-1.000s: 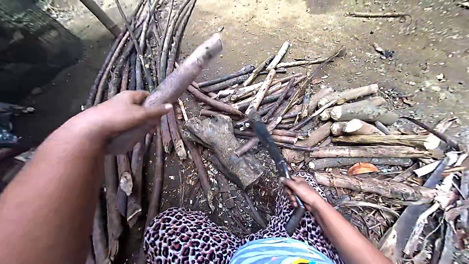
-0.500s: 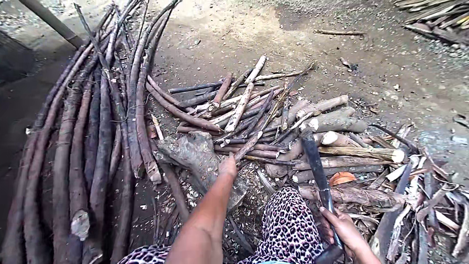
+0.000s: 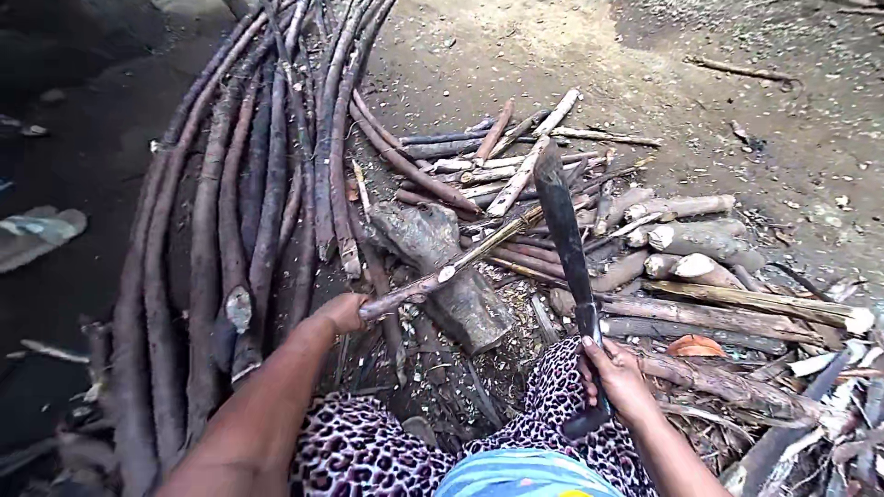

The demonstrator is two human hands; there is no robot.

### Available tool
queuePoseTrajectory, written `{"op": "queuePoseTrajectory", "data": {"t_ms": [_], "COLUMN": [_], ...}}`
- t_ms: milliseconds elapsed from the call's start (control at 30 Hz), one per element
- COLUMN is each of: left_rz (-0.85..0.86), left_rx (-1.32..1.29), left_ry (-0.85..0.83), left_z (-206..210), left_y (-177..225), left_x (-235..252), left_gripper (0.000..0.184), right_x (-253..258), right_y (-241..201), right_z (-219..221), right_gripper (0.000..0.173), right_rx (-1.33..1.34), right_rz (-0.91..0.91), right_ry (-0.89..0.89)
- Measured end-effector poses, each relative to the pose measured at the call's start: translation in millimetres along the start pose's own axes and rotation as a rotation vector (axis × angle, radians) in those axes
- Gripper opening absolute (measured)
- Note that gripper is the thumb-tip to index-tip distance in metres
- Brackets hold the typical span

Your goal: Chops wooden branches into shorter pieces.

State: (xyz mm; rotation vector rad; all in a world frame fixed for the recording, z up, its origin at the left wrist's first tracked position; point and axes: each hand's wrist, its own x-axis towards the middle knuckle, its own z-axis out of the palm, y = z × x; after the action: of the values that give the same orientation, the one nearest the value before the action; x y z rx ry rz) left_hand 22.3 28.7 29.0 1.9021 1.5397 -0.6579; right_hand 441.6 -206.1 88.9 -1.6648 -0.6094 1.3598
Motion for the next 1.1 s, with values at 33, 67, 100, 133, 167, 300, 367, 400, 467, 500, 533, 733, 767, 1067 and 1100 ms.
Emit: {"op": "queuePoseTrajectory", "data": {"t_ms": [33, 67, 100, 133, 167, 300, 367, 400, 467, 500, 533, 733, 767, 1067, 1100], "left_rz": [0.008, 0.017, 0.015, 0.006, -0.007, -0.024, -0.045, -0.046, -0.024, -0.012, 0.008, -0.21, -0.213, -0.105, -0.103], "left_rx": [-0.022, -0.048, -0.059, -0.058, -0.054, -0.017, 0.02, 0.04, 0.005, -0.111, -0.305, -0.882, -0.872, 0.016, 0.024], "left_ry": [-0.017, -0.038, -0.058, -0.059, -0.046, 0.001, 0.04, 0.06, 0.074, 0.101, 0.144, 0.623, 0.592, -0.043, -0.044], "left_z": [13.5, 23.9, 29.3, 31.8, 33.1, 41.7, 50.5, 55.1, 60.2, 58.1, 53.7, 32.8, 36.8, 48.1, 46.0], "left_y": [-10.7, -15.5, -16.2, -16.2, -17.3, -22.6, -25.7, -29.5, -38.4, -44.0, -52.0, -117.8, -117.9, -40.7, -43.0], "left_x": [-6.3, -12.8, -17.1, -19.2, -20.4, -23.5, -20.8, -18.9, -13.5, -12.7, -16.2, -68.3, -70.3, -23.5, -23.7], "left_gripper": [0.046, 0.047, 0.049, 0.049, 0.049, 0.041, 0.042, 0.049, 0.077, 0.088, 0.094, 0.058, 0.062, 0.042, 0.041], "right_x": [3.2, 6.7, 10.7, 14.0, 16.7, 21.2, 23.6, 26.3, 31.7, 34.2, 35.6, 33.8, 33.6, 15.4, 11.8], "right_y": [-0.7, -1.0, 0.7, 4.8, 10.5, 44.8, 65.4, 75.0, 84.5, 84.3, 83.2, 88.6, 90.7, 46.3, 28.4], "right_z": [14.0, 29.0, 43.6, 56.8, 69.1, 103.6, 108.5, 108.8, 106.5, 105.0, 104.1, 107.3, 106.5, 102.1, 98.7], "right_gripper": [0.026, 0.025, 0.025, 0.026, 0.026, 0.024, 0.024, 0.026, 0.03, 0.033, 0.036, 0.034, 0.034, 0.025, 0.024], "right_rx": [-0.008, -0.014, -0.021, -0.031, -0.044, -0.082, -0.186, -0.264, -0.412, -0.475, -0.516, -0.503, -0.497, -0.342, -0.285], "right_rz": [-0.003, 0.002, 0.005, 0.012, 0.023, 0.094, 0.161, 0.196, 0.218, 0.2, 0.185, 0.174, 0.175, 0.011, -0.077], "right_ry": [-0.041, -0.071, -0.092, -0.111, -0.126, -0.162, -0.18, -0.187, -0.185, -0.179, -0.184, -0.189, -0.191, -0.176, -0.169]}}
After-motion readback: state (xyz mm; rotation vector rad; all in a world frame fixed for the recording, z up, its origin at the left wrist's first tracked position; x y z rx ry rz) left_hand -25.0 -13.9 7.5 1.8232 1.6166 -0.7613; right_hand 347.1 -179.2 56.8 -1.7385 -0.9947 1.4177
